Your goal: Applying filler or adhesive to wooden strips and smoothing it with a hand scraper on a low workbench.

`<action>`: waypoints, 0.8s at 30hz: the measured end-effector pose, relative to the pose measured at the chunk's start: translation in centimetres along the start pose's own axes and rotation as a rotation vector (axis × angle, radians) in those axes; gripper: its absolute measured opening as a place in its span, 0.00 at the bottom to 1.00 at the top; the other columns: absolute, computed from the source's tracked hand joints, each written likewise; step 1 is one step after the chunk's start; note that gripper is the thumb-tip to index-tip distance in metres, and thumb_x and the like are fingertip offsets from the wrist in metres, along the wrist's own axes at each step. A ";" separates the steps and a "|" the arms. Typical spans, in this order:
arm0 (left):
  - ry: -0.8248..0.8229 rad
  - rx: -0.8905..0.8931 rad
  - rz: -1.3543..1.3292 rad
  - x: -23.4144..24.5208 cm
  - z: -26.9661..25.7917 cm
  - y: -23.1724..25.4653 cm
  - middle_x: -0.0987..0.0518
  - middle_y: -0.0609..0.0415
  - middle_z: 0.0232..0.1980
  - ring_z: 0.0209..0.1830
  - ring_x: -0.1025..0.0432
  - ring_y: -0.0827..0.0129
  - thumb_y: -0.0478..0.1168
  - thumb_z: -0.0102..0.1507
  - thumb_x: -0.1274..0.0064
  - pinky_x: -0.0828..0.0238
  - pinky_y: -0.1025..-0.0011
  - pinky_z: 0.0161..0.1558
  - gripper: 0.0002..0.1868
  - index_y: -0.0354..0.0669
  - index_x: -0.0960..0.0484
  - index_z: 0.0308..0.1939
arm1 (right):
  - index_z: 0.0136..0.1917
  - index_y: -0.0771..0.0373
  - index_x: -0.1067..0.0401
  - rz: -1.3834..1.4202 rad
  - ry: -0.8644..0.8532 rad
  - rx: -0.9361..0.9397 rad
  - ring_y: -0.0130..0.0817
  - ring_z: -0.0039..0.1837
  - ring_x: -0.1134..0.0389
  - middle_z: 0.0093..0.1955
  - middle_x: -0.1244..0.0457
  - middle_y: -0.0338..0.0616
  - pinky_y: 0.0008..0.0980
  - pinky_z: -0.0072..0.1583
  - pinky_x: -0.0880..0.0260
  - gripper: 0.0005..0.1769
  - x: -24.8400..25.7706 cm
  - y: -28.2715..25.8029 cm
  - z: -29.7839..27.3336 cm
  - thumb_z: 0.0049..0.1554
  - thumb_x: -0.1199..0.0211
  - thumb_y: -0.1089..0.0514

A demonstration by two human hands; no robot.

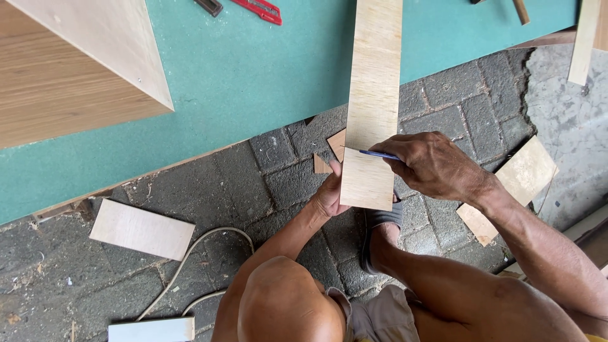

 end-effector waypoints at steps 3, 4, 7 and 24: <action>-0.004 -0.005 0.030 -1.3 1.0 0.5 0.25 0.40 0.68 0.65 0.27 0.48 0.67 0.70 0.53 0.30 0.46 0.67 0.38 0.45 0.31 0.73 | 0.55 0.62 0.22 -0.052 -0.011 -0.032 0.54 0.57 0.25 0.53 0.27 0.51 0.55 0.56 0.25 0.12 0.3 0.2 -0.2 0.61 0.44 0.61; -0.009 0.001 0.032 -1.7 1.4 0.6 0.25 0.40 0.68 0.65 0.27 0.48 0.67 0.70 0.53 0.30 0.46 0.67 0.38 0.45 0.31 0.73 | 0.55 0.62 0.22 -0.055 -0.005 -0.037 0.54 0.57 0.25 0.53 0.27 0.51 0.55 0.56 0.25 0.12 0.4 0.0 -0.3 0.61 0.44 0.61; -0.013 -0.006 0.049 -2.7 2.6 1.1 0.24 0.42 0.68 0.65 0.27 0.50 0.68 0.70 0.53 0.30 0.48 0.67 0.37 0.46 0.29 0.72 | 0.55 0.60 0.23 -0.107 -0.013 -0.044 0.53 0.57 0.25 0.53 0.27 0.49 0.54 0.56 0.25 0.12 0.3 -0.4 -0.6 0.60 0.44 0.61; 0.117 -0.009 0.231 -1.7 5.2 0.6 0.36 0.42 0.78 0.75 0.38 0.49 0.74 0.66 0.54 0.44 0.49 0.75 0.46 0.53 0.40 0.79 | 0.61 0.61 0.25 -0.194 -0.113 0.065 0.51 0.56 0.23 0.54 0.27 0.56 0.46 0.56 0.20 0.21 -4.4 -3.5 -8.4 0.54 0.36 0.65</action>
Point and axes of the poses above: each hand's wrist, its own z-axis towards the middle knuckle, its own x-axis out of the back of the hand, y = z × x, the point moved 7 cm from there along z, towards the middle knuckle
